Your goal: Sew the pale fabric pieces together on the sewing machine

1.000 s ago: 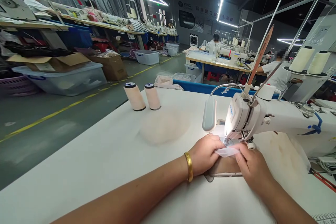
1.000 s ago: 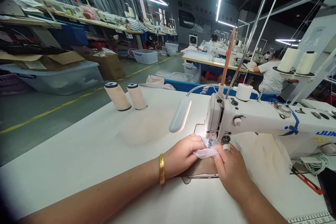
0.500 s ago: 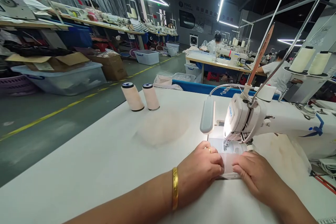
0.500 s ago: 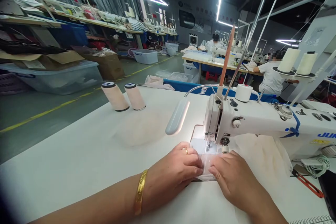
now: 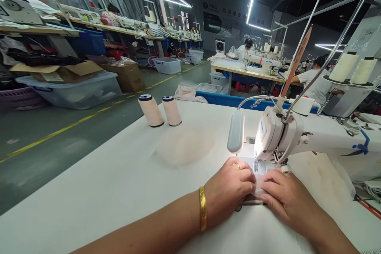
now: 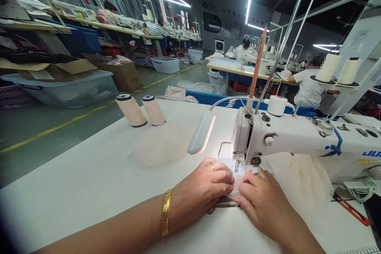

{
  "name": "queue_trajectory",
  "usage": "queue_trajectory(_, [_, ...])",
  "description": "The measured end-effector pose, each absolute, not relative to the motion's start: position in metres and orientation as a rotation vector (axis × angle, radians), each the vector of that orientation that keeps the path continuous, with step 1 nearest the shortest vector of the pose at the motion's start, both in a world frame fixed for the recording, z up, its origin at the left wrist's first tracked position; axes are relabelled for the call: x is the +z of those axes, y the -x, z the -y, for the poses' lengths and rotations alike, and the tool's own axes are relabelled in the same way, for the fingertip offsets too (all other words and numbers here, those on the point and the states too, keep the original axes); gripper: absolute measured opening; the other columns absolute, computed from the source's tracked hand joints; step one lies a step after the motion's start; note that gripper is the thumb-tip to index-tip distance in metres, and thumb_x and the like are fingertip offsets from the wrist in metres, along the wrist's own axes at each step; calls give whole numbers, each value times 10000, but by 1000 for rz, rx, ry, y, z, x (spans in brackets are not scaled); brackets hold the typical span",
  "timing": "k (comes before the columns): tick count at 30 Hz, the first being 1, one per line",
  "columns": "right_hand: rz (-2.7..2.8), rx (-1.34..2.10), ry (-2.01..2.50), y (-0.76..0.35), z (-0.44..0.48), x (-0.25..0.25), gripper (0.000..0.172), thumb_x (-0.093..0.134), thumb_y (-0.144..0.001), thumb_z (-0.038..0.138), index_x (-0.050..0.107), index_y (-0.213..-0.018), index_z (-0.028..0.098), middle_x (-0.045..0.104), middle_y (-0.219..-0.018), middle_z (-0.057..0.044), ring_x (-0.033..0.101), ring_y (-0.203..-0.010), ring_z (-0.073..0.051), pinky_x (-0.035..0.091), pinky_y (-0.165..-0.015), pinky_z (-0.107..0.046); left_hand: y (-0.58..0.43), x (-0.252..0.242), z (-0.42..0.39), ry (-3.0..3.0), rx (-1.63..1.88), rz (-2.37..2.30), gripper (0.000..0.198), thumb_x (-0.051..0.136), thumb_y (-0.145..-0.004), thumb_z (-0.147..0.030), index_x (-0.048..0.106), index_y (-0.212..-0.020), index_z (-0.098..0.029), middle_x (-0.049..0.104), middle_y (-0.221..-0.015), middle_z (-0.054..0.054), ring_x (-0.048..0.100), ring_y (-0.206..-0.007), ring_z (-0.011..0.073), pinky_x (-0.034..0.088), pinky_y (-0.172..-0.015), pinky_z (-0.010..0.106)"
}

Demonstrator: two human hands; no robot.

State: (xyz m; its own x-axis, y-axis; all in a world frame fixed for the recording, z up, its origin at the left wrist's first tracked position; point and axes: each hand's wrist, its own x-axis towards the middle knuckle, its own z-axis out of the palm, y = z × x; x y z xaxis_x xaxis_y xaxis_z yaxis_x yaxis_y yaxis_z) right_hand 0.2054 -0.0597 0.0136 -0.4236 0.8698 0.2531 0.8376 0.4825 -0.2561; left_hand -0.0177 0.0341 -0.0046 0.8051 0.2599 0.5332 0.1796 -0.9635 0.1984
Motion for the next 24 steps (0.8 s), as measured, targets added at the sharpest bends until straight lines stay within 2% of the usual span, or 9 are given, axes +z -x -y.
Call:
queue_trajectory(3, [2383, 154, 1393, -205, 60, 13, 193, 495, -1074, 224, 575, -899, 223, 690, -1107, -41, 601, -969, -241, 436, -830, -379, 18, -8, -34, -2854, 875, -277, 159, 629, -891, -70, 694, -899, -215, 780, -970, 11, 681, -1049, 233, 369, -922, 401])
queue_trajectory(7, [2401, 189, 1474, -204, 59, 13, 232, 495, -1070, 232, 529, -841, 215, 658, -897, -29, 588, -866, -230, 417, -761, -365, 18, -10, -36, -2843, 874, -292, 169, 624, -885, -57, 699, -894, -208, 778, -937, 0, 683, -886, 194, 388, -907, 390])
queue_trajectory(13, [2391, 142, 1481, -202, 56, 12, 196, 481, -1077, 236, 571, -903, 226, 668, -918, -34, 592, -863, -234, 418, -743, -363, 19, -4, -43, -2876, 926, -289, 200, 582, -921, -44, 693, -848, -194, 798, -976, -3, 653, -773, 173, 399, -895, 398])
queue_trajectory(20, [2376, 29, 1413, -203, 55, 10, 183, 476, -1077, 217, 645, -1019, 255, 698, -955, -50, 618, -877, -233, 458, -752, -354, 18, -5, -43, -2877, 904, -281, 210, 569, -926, -31, 682, -855, -194, 807, -983, 10, 698, -846, 187, 414, -895, 399])
queue_trajectory(24, [2352, 49, 1426, -203, 54, 8, 208, 464, -1073, 211, 659, -1013, 248, 711, -973, -54, 610, -895, -243, 465, -768, -369, 18, -6, -42, -2881, 924, -288, 211, 564, -927, -29, 674, -843, -189, 811, -987, 10, 705, -848, 188, 414, -897, 405])
